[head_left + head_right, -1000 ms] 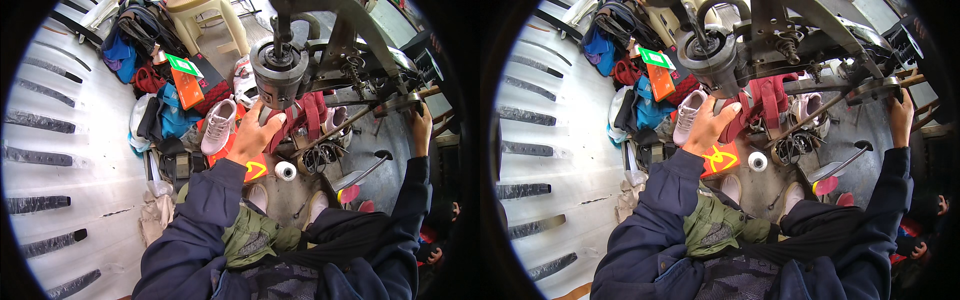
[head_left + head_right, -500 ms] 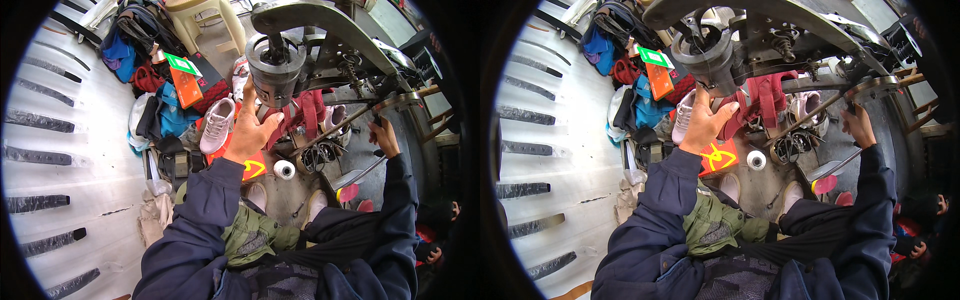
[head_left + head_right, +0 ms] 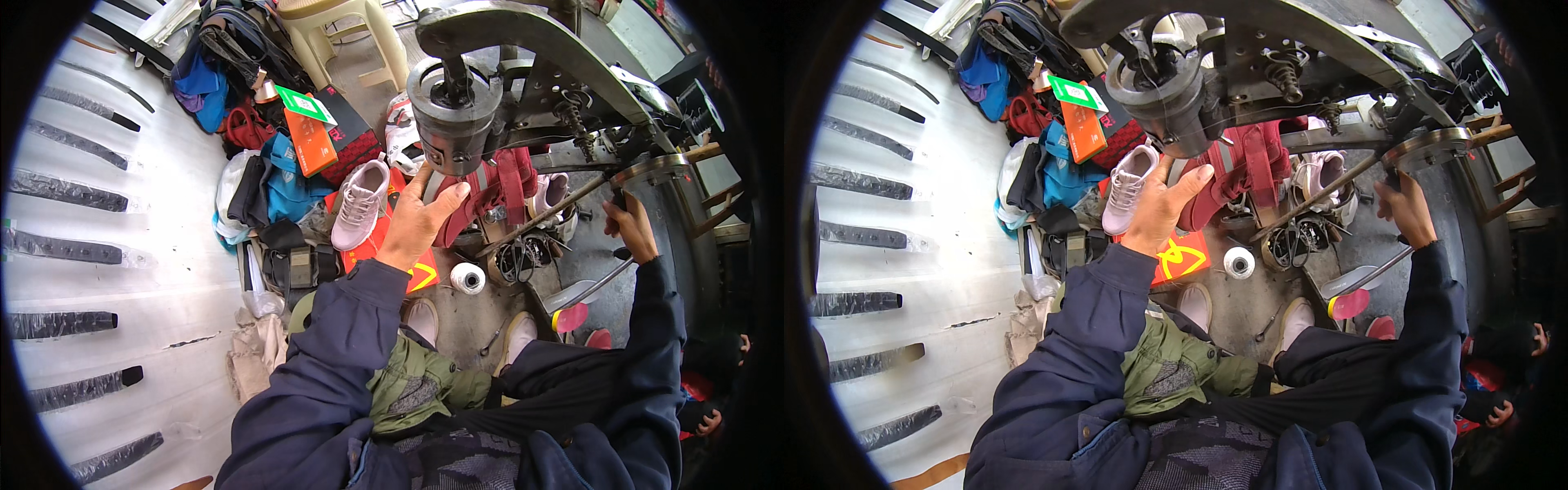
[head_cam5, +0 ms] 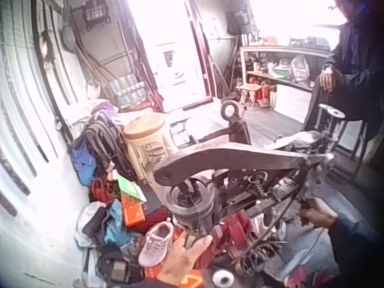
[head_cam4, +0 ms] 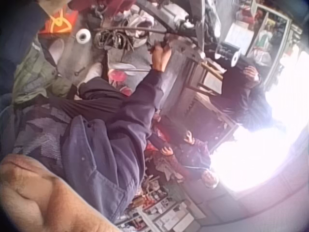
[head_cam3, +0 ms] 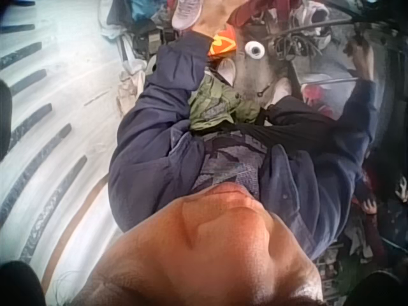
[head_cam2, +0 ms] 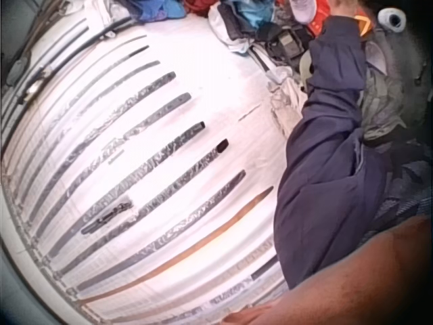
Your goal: The person operates a sewing machine to stitch a red shoe, guiding the shoe under the needle with the left hand and turning the handwheel with the right. The person briefly uses scissors to trim thread and continues stitching along the shoe's edge.
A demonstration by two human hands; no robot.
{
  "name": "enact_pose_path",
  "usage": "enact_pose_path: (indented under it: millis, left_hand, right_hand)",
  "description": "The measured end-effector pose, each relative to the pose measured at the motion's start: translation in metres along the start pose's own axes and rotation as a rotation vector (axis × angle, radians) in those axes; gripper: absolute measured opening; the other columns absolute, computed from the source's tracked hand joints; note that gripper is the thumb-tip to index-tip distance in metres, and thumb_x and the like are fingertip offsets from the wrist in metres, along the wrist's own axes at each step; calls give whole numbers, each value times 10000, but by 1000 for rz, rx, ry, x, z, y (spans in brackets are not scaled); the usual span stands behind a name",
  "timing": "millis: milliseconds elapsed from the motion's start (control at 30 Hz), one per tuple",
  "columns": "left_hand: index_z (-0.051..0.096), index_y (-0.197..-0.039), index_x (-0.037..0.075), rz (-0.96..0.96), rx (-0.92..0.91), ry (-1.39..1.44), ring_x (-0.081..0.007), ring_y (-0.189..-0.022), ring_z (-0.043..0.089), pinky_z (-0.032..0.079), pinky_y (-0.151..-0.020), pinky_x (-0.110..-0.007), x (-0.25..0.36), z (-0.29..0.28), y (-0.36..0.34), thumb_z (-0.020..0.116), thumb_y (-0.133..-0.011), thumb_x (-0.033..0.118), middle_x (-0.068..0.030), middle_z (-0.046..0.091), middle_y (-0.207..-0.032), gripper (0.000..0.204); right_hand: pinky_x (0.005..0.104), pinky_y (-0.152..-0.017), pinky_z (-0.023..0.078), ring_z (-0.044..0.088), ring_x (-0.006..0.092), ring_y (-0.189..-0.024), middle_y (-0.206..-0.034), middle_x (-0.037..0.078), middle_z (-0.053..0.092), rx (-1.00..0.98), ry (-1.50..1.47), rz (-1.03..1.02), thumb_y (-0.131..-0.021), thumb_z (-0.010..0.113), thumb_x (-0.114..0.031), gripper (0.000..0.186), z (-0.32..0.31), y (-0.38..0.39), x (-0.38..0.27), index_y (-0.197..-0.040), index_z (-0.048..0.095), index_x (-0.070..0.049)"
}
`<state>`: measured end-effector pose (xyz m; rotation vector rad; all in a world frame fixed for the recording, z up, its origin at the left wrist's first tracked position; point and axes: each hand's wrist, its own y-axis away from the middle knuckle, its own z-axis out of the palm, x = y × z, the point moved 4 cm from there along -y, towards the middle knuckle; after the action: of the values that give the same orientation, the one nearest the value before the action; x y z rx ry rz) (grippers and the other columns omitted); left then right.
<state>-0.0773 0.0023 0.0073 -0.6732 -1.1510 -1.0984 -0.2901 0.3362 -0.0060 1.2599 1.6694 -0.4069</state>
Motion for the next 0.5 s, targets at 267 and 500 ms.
enact_pose_path:
  millis: [267, 500]
  left_hand:
    - [531, -1399, 20, -4, -29, -51, -92, -1097, 553, 439, -992, -255, -1, -6, -6, 721, -926, 206, -26, 637, -1248, 543]
    - [513, -1398, 16, 14, -66, -92, -110, -1150, 536, 413, -1038, -274, 5, -5, -4, 717, -941, 236, -43, 617, -1284, 546]
  right_hand:
    - [254, -589, 419, 513, 89, -630, -725, 7, 564, 409, 176, -252, -972, 572, -193, 165, -104, 7, -37, -996, 634, -43]
    - [273, -534, 439, 545, 108, -606, -760, 48, 592, 561, 282, -75, -967, 552, -119, 183, -157, -47, 68, -1117, 628, -46]
